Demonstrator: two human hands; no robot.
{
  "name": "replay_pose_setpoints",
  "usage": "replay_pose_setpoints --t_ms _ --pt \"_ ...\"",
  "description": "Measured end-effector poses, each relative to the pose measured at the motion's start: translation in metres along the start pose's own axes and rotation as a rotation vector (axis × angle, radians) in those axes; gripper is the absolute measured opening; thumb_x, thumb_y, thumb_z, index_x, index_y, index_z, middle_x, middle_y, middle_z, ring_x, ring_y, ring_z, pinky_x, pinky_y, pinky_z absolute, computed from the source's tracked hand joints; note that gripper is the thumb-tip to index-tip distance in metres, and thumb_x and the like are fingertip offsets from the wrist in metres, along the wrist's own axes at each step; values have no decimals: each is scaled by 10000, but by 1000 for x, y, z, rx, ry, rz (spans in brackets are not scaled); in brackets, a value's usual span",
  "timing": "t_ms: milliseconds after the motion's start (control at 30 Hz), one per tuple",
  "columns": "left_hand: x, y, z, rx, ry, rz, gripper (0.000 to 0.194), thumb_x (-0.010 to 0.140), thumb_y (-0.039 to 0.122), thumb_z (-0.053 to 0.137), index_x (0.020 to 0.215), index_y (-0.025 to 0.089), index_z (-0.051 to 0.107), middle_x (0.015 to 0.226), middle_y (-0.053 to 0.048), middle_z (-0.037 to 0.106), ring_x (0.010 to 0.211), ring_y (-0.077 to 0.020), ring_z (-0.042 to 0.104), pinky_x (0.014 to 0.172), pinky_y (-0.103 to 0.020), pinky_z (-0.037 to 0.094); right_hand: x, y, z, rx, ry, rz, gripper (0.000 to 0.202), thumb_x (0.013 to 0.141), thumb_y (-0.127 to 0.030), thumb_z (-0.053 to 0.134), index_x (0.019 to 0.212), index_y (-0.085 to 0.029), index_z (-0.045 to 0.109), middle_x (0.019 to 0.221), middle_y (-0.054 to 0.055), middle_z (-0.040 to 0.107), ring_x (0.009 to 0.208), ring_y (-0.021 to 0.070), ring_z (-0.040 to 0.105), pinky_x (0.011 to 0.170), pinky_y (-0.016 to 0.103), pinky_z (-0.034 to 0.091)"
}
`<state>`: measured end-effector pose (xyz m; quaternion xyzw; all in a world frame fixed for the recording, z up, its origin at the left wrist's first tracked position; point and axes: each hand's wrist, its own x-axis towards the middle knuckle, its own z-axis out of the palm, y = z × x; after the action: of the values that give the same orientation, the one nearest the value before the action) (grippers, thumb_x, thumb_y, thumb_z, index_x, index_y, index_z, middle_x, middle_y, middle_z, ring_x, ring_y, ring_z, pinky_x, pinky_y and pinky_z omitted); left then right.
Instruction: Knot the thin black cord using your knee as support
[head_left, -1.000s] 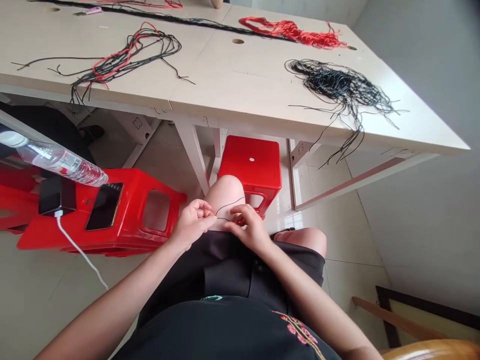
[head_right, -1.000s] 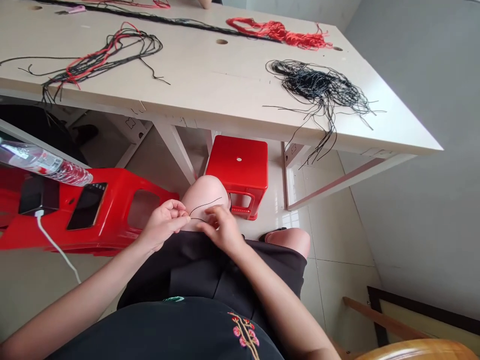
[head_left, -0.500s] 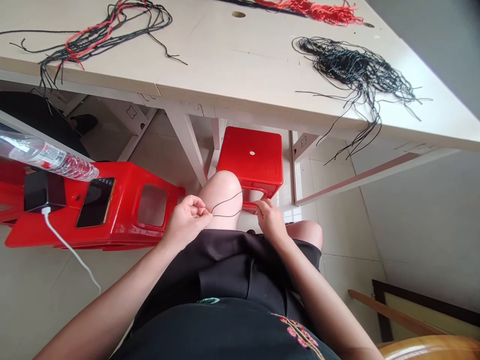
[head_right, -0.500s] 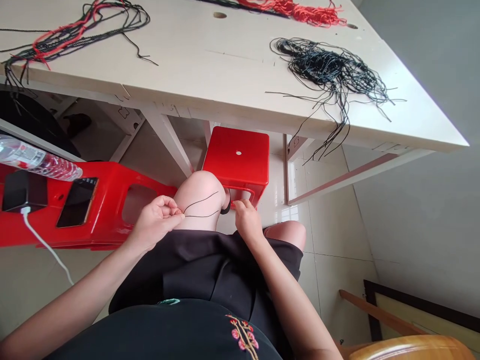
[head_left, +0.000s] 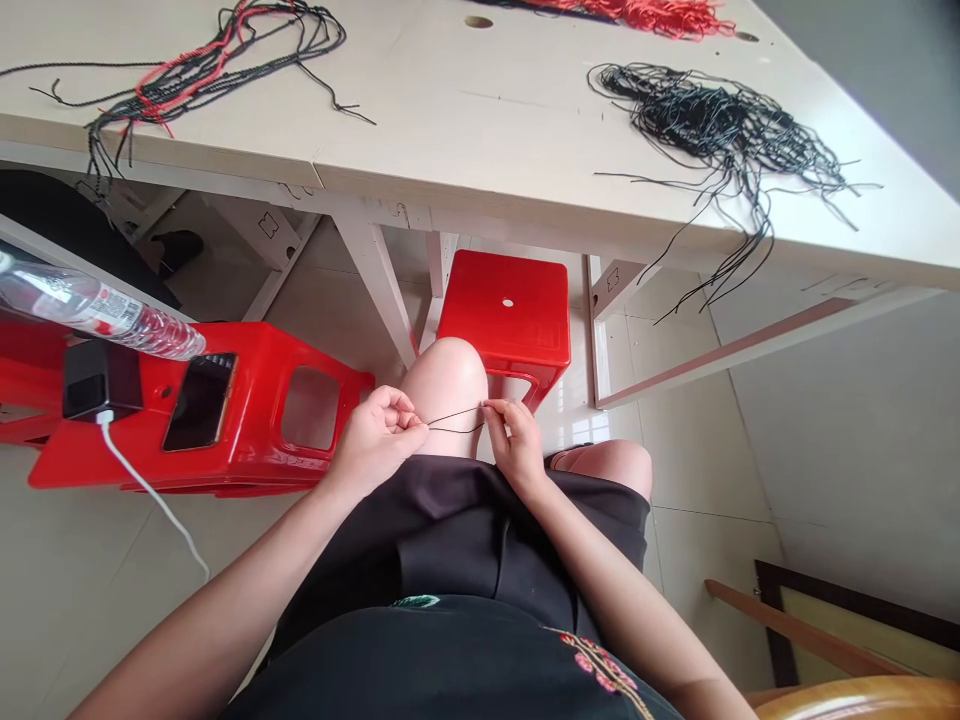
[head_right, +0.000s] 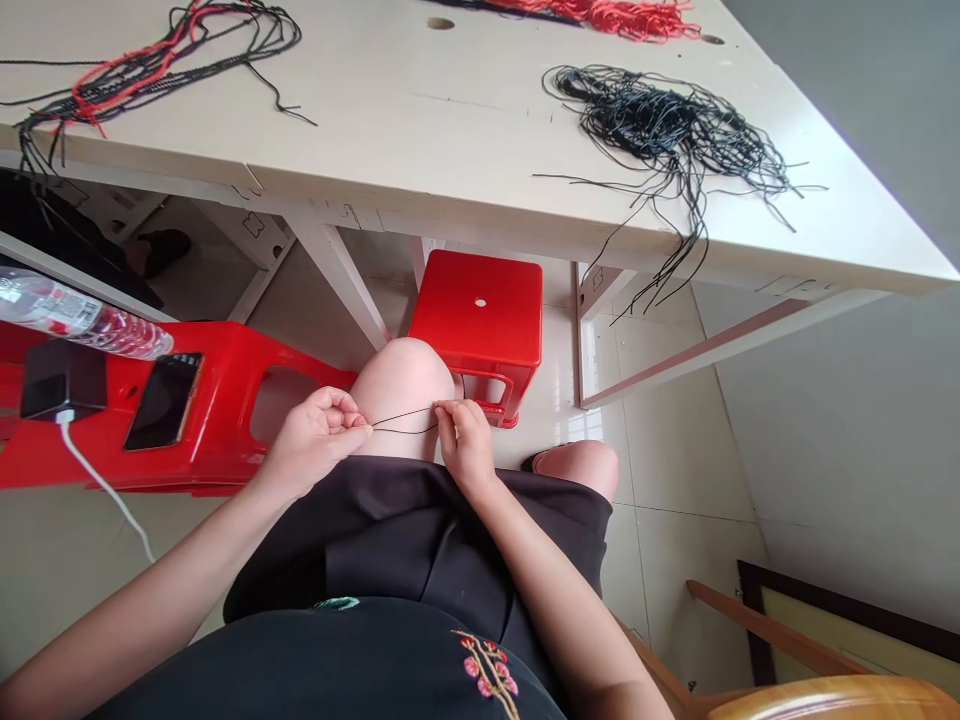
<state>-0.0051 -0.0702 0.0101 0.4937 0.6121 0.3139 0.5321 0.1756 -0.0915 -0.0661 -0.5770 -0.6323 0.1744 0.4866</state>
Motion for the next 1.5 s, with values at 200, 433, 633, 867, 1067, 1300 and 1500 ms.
replay_pose_setpoints --t_ms 200,433,633,867,1067,1300,1500 --pt "-1 3 1 -11 2 -5 264 594 162 665 751 198 456 591 53 580 524 -89 523 506 -197 386 -15 -27 1 -128 101 -176 245 873 -211 480 1105 -209 560 1051 118 534 1023 223 509 876 411 450" --pt "-2 2 1 -14 5 1 274 582 170 676 752 197 462 601 41 602 539 -101 554 515 -203 399 -23 -20 6 -173 -219 -163 168 893 -265 480 961 -208 623 893 79 602 823 182 530 744 339 470" --pt "-6 4 4 46 10 15 257 591 150 649 745 199 449 576 57 577 506 -87 529 505 -200 402 -18 -30 1 -228 -20 -167 332 872 -141 388 1178 -174 513 1184 139 534 1159 235 453 952 440 411" --pt "-6 5 9 59 26 56 280 582 178 675 735 200 441 544 60 566 492 -96 542 501 -204 419 14 -41 40 -295 -147 41 605 919 -344 309 1450 -156 88 1508 176 102 1399 310 -44 1044 646 120" --pt "8 13 8 82 82 145 296 569 174 672 759 205 448 550 51 584 508 -115 572 498 -205 406 35 -46 46 -278 -149 185 534 930 -380 280 1440 -249 191 1525 109 57 1391 352 -32 999 703 91" --pt "16 17 6 34 106 136 315 546 126 640 777 205 441 534 61 564 490 -108 563 473 -189 374 50 -51 46 -307 -121 232 497 943 -388 246 1431 -303 206 1520 73 91 1390 356 -27 970 736 54" --pt "25 16 6 16 139 143 304 549 129 622 786 206 447 544 55 574 467 -93 521 466 -191 360 69 -51 45 -301 -100 261 492 946 -432 219 1417 -294 246 1502 69 123 1383 368 -30 948 753 7"
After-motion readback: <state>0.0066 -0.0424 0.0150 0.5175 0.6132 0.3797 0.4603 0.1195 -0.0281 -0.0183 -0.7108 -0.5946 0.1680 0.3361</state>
